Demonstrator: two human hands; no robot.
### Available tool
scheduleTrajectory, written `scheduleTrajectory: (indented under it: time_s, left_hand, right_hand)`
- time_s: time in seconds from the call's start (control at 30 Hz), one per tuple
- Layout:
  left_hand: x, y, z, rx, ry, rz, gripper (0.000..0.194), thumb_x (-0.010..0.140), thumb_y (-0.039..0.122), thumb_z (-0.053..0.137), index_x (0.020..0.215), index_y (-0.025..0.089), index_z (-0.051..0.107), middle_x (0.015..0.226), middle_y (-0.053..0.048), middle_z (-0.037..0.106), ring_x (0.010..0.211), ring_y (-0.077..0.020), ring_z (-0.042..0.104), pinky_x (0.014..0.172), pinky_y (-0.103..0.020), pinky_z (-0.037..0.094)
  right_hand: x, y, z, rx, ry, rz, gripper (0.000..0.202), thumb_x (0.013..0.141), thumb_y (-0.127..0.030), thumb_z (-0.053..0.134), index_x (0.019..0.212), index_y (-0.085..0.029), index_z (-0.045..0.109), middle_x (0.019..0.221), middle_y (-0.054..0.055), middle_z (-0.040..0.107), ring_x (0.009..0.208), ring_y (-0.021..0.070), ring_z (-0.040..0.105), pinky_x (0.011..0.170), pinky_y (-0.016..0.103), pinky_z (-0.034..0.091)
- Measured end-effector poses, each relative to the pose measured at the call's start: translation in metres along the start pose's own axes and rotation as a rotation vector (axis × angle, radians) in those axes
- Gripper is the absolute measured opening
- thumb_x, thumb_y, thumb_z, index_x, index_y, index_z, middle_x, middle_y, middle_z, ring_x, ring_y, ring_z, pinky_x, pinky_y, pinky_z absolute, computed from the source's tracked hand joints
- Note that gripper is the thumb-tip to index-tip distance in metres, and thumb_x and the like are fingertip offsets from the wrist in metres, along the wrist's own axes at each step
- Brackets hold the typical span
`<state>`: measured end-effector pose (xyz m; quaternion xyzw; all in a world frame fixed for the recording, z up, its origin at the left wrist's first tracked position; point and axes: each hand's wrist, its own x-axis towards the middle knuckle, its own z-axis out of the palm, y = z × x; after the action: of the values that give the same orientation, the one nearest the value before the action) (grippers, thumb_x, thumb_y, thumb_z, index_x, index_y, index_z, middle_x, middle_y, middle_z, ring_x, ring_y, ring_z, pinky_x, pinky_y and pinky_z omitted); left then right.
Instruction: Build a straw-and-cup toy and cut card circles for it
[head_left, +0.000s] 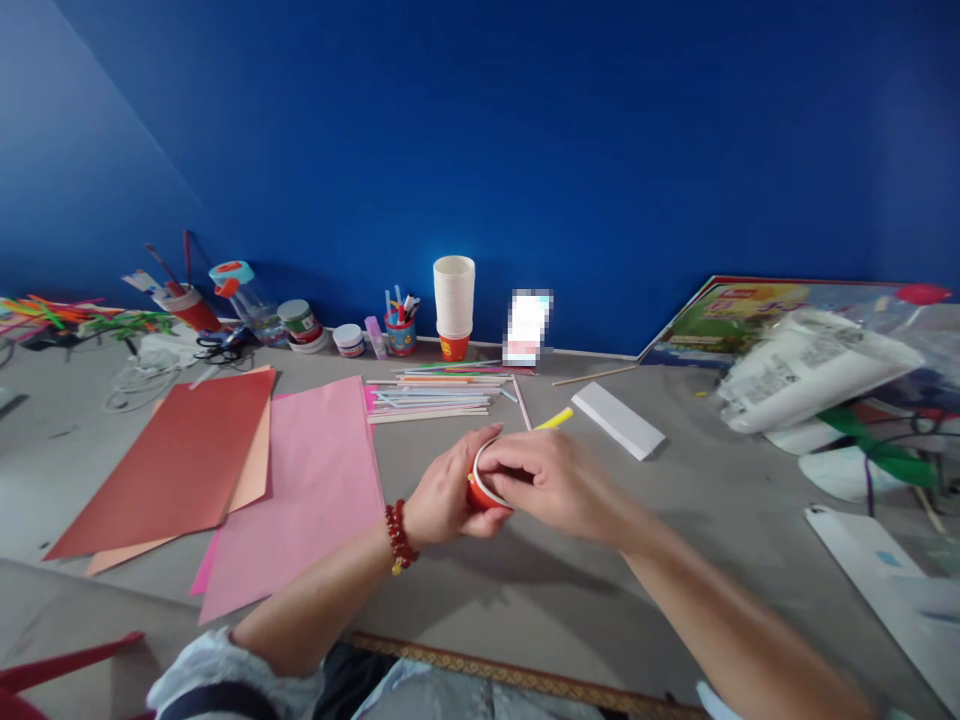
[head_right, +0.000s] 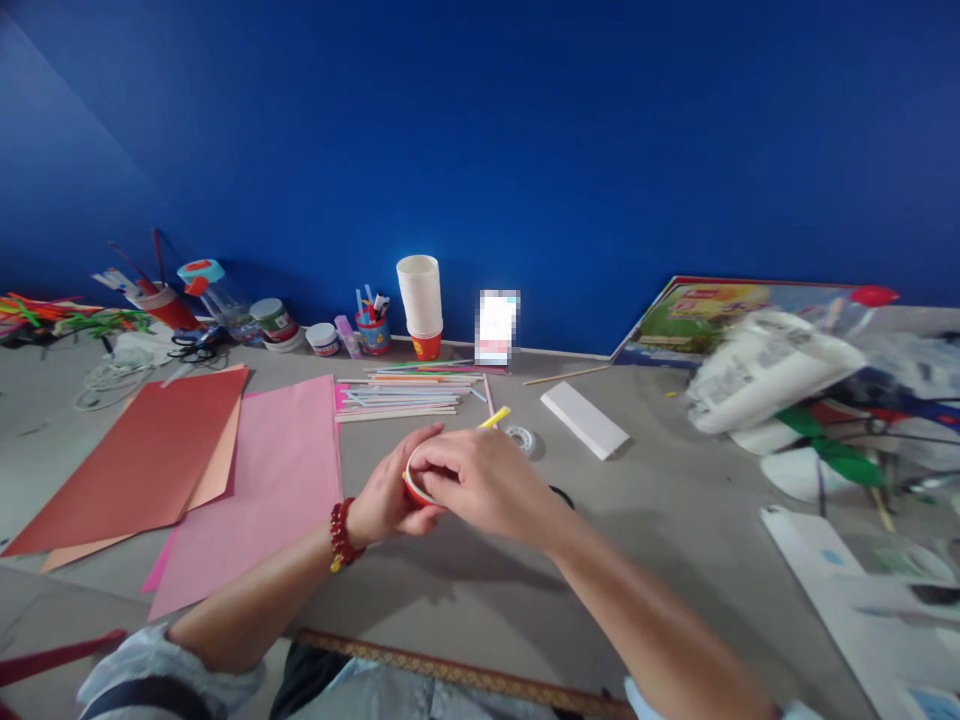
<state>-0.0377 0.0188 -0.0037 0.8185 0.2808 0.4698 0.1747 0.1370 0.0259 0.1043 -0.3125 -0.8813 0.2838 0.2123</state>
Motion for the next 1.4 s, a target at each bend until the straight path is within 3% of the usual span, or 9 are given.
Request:
scheduleTrajectory:
  time_s: [0.33, 0.7, 0.87, 0.97, 1.17, 1.4]
  left_hand:
    - [-0.001, -0.001, 0.0, -0.032, 0.016, -0.02, 0.084, 0.082, 0.049, 0.063, 0.15, 0.019, 0.022, 0.137, -0.019, 0.053, 0.122, -0.0326, 0.058, 0.099, -0.045, 0.051]
    - [-0.003, -0.002, 0.004, -0.008, 0.011, -0.007, 0.083, 0.084, 0.048, 0.061, 0.15, 0.018, 0.02, 0.134, -0.021, 0.054, 0.12, -0.0328, 0.059, 0.096, -0.045, 0.053]
    - [-0.001, 0.0, 0.003, -0.041, -0.018, -0.031, 0.082, 0.083, 0.05, 0.061, 0.149, 0.017, 0.023, 0.133, -0.021, 0.055, 0.119, -0.0325, 0.06, 0.096, -0.045, 0.053]
    - [-0.001, 0.001, 0.002, -0.065, 0.009, -0.051, 0.082, 0.082, 0.052, 0.062, 0.148, 0.018, 0.026, 0.132, -0.019, 0.056, 0.119, -0.0324, 0.06, 0.098, -0.045, 0.052]
    - [0.0, 0.002, 0.002, -0.064, 0.022, -0.044, 0.081, 0.083, 0.052, 0.061, 0.149, 0.019, 0.026, 0.13, -0.017, 0.057, 0.118, -0.031, 0.06, 0.098, -0.044, 0.052]
    - [0.0, 0.001, 0.003, -0.025, 0.007, -0.014, 0.081, 0.085, 0.05, 0.059, 0.15, 0.018, 0.022, 0.133, -0.02, 0.054, 0.121, -0.032, 0.059, 0.098, -0.045, 0.052]
  right_hand:
    - [0.003, 0.003, -0.005, 0.02, -0.079, -0.053, 0.022, 0.092, -0.01, 0.053, 0.073, -0.018, 0.062, 0.073, -0.002, 0.063, 0.065, 0.0109, 0.051, 0.061, 0.024, 0.03]
    - [0.004, -0.007, -0.003, -0.113, -0.044, 0.056, 0.022, 0.083, -0.009, 0.059, 0.063, -0.018, 0.057, 0.062, -0.005, 0.056, 0.059, 0.0095, 0.045, 0.056, 0.024, 0.024]
    - [0.0, -0.005, 0.002, -0.056, 0.054, 0.124, 0.016, 0.083, -0.011, 0.06, 0.072, -0.02, 0.067, 0.069, -0.003, 0.066, 0.066, 0.0115, 0.055, 0.06, 0.024, 0.029]
    - [-0.002, -0.002, 0.002, -0.035, 0.062, 0.103, 0.014, 0.084, -0.012, 0.059, 0.078, -0.021, 0.068, 0.074, -0.002, 0.069, 0.068, 0.0122, 0.057, 0.061, 0.023, 0.031]
    - [0.001, -0.004, -0.006, -0.005, -0.053, 0.036, 0.021, 0.082, -0.003, 0.058, 0.077, -0.02, 0.068, 0.075, -0.003, 0.068, 0.066, 0.0111, 0.055, 0.061, 0.023, 0.032]
    - [-0.001, -0.009, -0.003, -0.112, -0.011, 0.007, 0.018, 0.086, -0.007, 0.058, 0.075, -0.019, 0.066, 0.076, -0.001, 0.068, 0.069, 0.0128, 0.056, 0.063, 0.024, 0.032]
